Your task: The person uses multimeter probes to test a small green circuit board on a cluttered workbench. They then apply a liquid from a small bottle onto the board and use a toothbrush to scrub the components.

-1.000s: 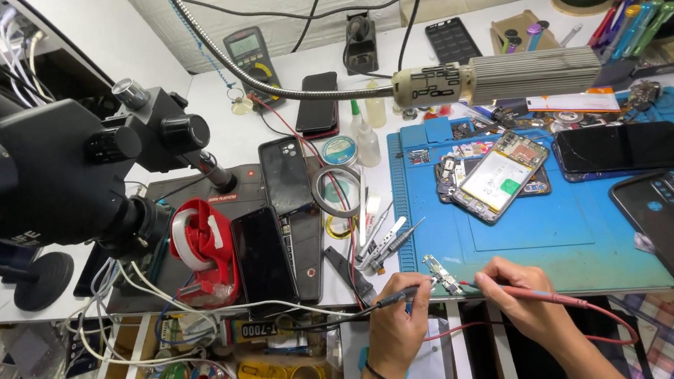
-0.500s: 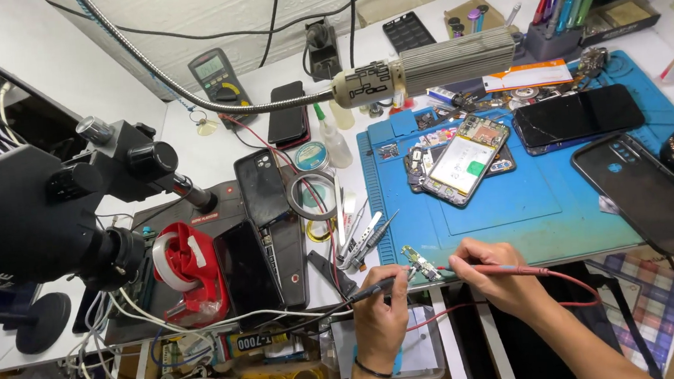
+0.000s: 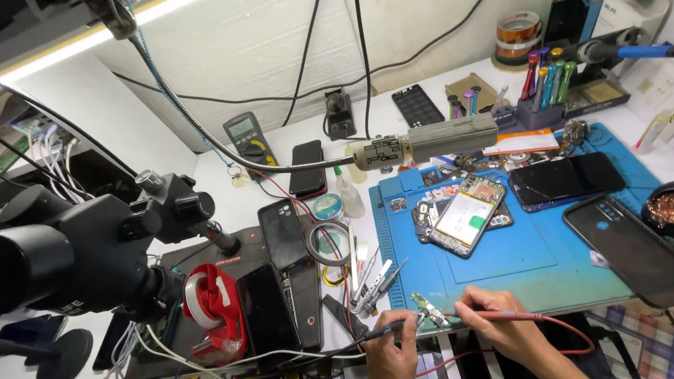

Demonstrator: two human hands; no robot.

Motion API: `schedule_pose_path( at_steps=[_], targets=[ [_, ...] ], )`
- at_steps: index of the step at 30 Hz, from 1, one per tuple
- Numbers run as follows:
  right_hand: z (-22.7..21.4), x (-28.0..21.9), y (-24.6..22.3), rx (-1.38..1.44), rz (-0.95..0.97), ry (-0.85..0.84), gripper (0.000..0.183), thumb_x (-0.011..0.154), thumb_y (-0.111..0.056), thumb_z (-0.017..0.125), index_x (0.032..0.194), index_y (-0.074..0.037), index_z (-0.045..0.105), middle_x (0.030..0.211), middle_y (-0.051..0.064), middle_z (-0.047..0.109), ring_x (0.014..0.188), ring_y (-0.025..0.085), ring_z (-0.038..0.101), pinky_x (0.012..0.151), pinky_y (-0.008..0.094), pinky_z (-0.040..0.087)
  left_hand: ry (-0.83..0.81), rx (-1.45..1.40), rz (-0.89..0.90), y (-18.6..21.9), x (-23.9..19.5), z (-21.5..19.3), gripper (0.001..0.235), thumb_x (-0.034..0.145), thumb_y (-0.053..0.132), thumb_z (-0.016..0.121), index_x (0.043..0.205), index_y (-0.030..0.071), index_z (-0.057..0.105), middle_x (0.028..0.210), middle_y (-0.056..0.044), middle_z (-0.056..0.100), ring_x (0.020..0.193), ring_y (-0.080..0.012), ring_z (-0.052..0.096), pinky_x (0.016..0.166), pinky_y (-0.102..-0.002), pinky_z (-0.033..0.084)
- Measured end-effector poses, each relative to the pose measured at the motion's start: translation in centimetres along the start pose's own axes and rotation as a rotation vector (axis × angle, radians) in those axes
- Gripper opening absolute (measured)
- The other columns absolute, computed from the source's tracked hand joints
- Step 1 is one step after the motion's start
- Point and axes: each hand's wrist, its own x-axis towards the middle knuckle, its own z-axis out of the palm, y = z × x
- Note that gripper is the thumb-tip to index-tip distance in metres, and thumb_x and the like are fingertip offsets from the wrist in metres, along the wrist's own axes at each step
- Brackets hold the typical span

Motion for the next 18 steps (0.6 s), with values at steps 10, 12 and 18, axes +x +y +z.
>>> schedule_pose_path(
  at_steps=[10,12,18],
  targets=[
    [0.13,0.04,-0.44,0.001,0.038,-0.024,0.034,0.094,-0.035,0.065,0.068,-0.012,0.064,0.063,0.000,0.076,0.057,0.012,0.057,0.055,0.028,0.040,-0.014,-0.003,0.019,-0.45,-0.04,-0.04,0.014,0.101,0.022,0.059,0.099,0.009,0.066,0.093,-0.007,0.077,0.079,-0.0191,0.078,0.068,-0.030,0.067],
    [0.10,-0.08,-0.51,0.037,0.015,-0.020,0.035,0.094,-0.034,0.065,0.068,-0.011,0.064,0.062,0.001,0.073,0.058,0.012,0.056,0.056,0.028,0.040,-0.037,0.011,-0.008,-0.60,-0.10,-0.02,0.015,0.102,0.025,0.059,0.099,0.012,0.065,0.092,-0.005,0.077,0.074,-0.0171,0.076,0.063,-0.030,0.065],
    [0.11,-0.18,-0.82,0.006,0.055,-0.021,0.035,0.095,-0.035,0.064,0.070,-0.011,0.064,0.062,0.000,0.068,0.059,0.013,0.054,0.058,0.029,0.040,-0.030,0.009,-0.018,-0.40,-0.02,-0.19,0.016,0.101,0.026,0.060,0.097,0.011,0.066,0.091,-0.005,0.078,0.074,-0.0179,0.076,0.064,-0.031,0.064]
  ],
)
